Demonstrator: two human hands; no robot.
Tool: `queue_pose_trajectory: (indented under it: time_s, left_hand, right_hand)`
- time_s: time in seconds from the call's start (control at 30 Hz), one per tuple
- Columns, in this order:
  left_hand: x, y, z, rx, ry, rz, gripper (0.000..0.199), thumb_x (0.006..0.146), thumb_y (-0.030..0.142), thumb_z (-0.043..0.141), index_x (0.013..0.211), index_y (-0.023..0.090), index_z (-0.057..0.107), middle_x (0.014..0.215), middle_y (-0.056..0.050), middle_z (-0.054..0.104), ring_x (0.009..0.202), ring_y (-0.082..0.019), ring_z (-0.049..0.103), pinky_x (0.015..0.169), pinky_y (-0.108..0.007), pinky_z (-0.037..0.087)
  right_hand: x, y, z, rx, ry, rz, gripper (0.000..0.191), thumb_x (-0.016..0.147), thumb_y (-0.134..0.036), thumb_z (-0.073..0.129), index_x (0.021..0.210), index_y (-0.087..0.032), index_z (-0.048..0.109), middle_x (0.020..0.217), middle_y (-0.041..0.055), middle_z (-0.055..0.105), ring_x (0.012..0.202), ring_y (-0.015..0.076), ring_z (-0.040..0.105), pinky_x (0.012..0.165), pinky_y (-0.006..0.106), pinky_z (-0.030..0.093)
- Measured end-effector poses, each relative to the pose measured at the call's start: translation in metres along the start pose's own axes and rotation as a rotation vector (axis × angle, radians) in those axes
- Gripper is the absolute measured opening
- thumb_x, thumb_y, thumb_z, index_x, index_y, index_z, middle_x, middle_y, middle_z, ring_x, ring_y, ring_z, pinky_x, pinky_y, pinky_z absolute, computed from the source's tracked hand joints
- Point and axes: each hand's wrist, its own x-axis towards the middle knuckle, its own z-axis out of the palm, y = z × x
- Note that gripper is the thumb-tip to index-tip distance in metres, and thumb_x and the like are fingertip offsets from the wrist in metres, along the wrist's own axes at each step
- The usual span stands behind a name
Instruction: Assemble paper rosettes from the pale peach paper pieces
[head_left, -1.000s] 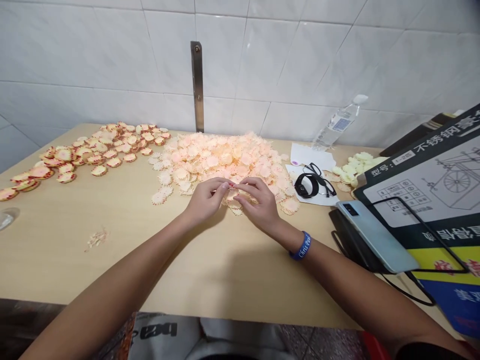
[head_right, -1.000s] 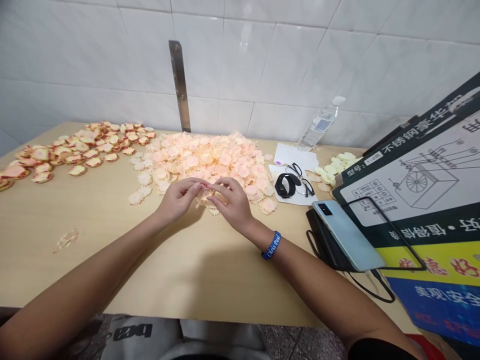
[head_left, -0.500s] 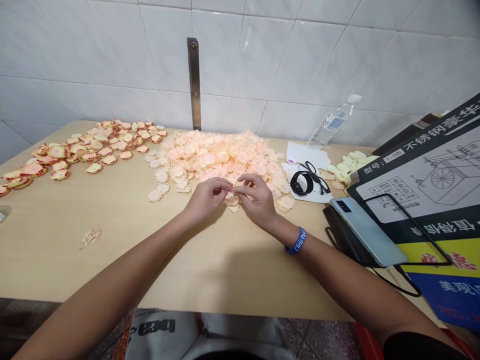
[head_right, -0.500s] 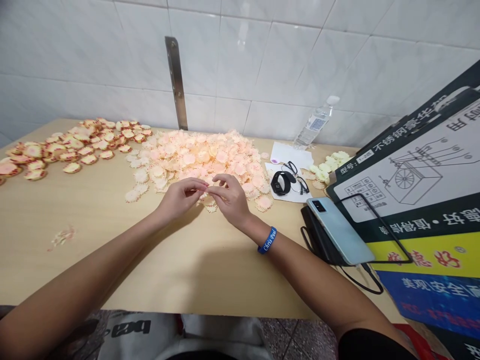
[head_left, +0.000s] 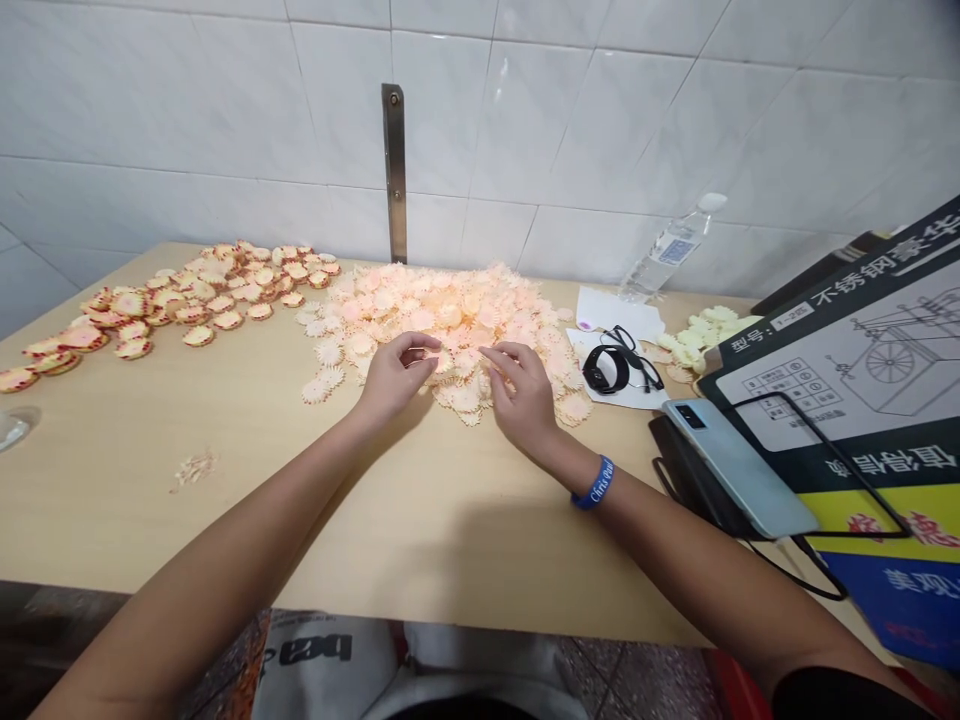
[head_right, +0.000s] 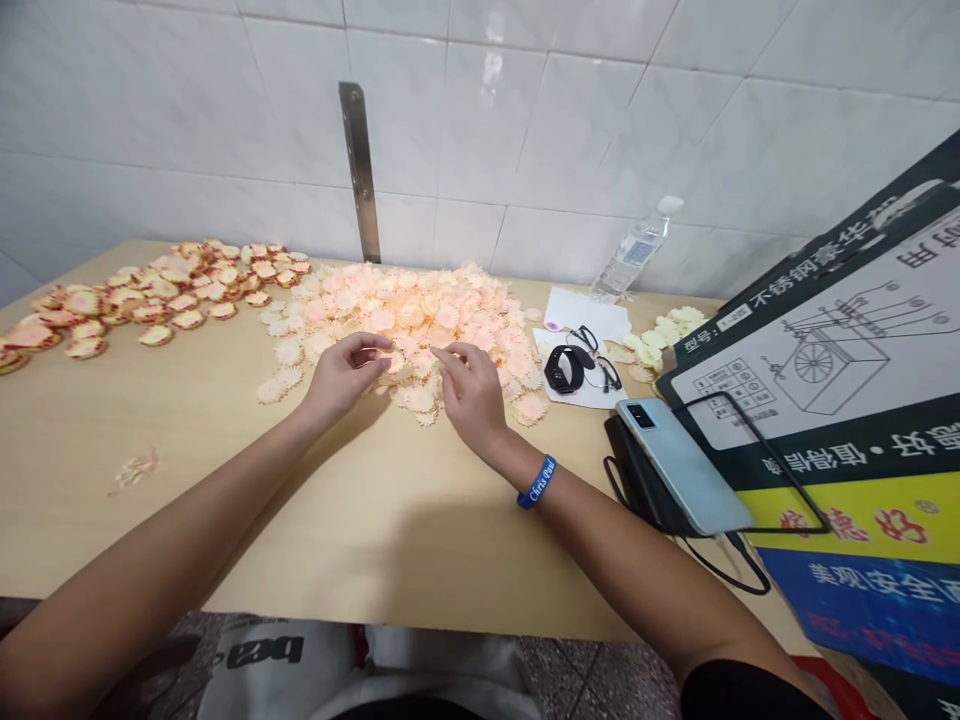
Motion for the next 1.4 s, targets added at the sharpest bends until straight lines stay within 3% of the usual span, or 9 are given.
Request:
queue_pose_trajectory:
  time_s: [0.2,0.33,0.5,0.57,0.7,0.97,1.2,1.4]
  left_hand:
    - [-0.007,-0.004,0.009,-0.087,-0.041,0.051,0.042,0.070,0.019,0.068,0.110,0.017,0.056,0.107,-0.009,0.067,0.080,-0.012,0.061,0.074,-0.025,0.048]
    - [-0.014,0.000,0.014,-0.059,-0.092,0.063,0.029,0.073,0.019,0.063,0.102,0.016,0.060,0.108,-0.009,0.067,0.082,-0.012,0.062,0.071,-0.024,0.048]
    - [-0.017,0.001,0.018,-0.004,-0.168,0.046,0.025,0.074,0.019,0.060,0.098,0.015,0.063,0.103,-0.008,0.069,0.085,-0.015,0.064,0.071,-0.023,0.048]
    - [-0.017,0.002,0.018,0.008,-0.220,0.022,0.022,0.074,0.022,0.061,0.094,0.014,0.065,0.096,-0.007,0.070,0.087,-0.016,0.065,0.072,-0.023,0.048]
    - [-0.017,0.002,0.017,0.044,-0.308,-0.068,0.018,0.076,0.030,0.063,0.079,0.013,0.067,0.072,-0.003,0.068,0.069,-0.014,0.062,0.063,-0.023,0.046]
    - [-0.018,0.006,0.017,-0.040,-0.321,-0.268,0.022,0.076,0.029,0.068,0.063,0.013,0.060,0.057,-0.003,0.065,0.058,-0.014,0.065,0.059,-0.024,0.049]
    - [-0.017,0.008,0.016,0.007,-0.256,-0.208,0.037,0.069,0.039,0.075,0.054,0.015,0.052,0.044,0.003,0.052,0.044,-0.011,0.057,0.045,-0.020,0.036]
    - [-0.017,0.005,0.017,-0.006,-0.281,-0.155,0.030,0.072,0.037,0.070,0.058,0.015,0.055,0.049,0.002,0.056,0.051,-0.012,0.059,0.050,-0.021,0.040]
  right_hand:
    - [0.001,-0.007,-0.001,0.115,-0.065,0.093,0.013,0.092,-0.025,0.054,0.096,-0.024,0.066,0.092,0.0062,0.067,0.091,0.0221,0.062,0.082,0.039,0.050]
    - [0.001,-0.013,-0.001,0.151,-0.123,0.119,0.010,0.089,-0.031,0.061,0.086,-0.021,0.062,0.084,0.0045,0.066,0.081,0.0200,0.061,0.074,0.036,0.048]
    - [0.001,-0.013,0.001,0.180,-0.111,0.108,0.011,0.091,-0.022,0.052,0.083,-0.020,0.060,0.079,0.0044,0.063,0.076,0.0184,0.059,0.069,0.033,0.046]
    - [0.000,-0.013,0.001,0.189,-0.109,0.117,0.011,0.091,-0.021,0.052,0.082,-0.020,0.059,0.078,0.0041,0.063,0.074,0.0180,0.058,0.067,0.032,0.046]
    - [0.000,-0.013,0.001,0.213,-0.130,0.138,0.011,0.090,-0.022,0.053,0.081,-0.021,0.059,0.077,0.0033,0.062,0.073,0.0175,0.057,0.067,0.032,0.045]
    - [0.000,-0.016,-0.001,0.201,-0.106,0.144,0.010,0.092,-0.025,0.052,0.087,-0.021,0.060,0.079,0.0030,0.062,0.073,0.0171,0.056,0.067,0.032,0.046]
    - [-0.001,-0.018,-0.001,0.264,-0.123,0.002,0.010,0.087,-0.029,0.064,0.095,-0.022,0.063,0.087,0.0053,0.065,0.083,0.0200,0.060,0.071,0.035,0.049]
    - [0.001,-0.017,-0.001,0.340,-0.099,0.154,0.011,0.090,-0.027,0.060,0.082,-0.022,0.065,0.082,0.0034,0.064,0.080,0.0175,0.059,0.070,0.032,0.047]
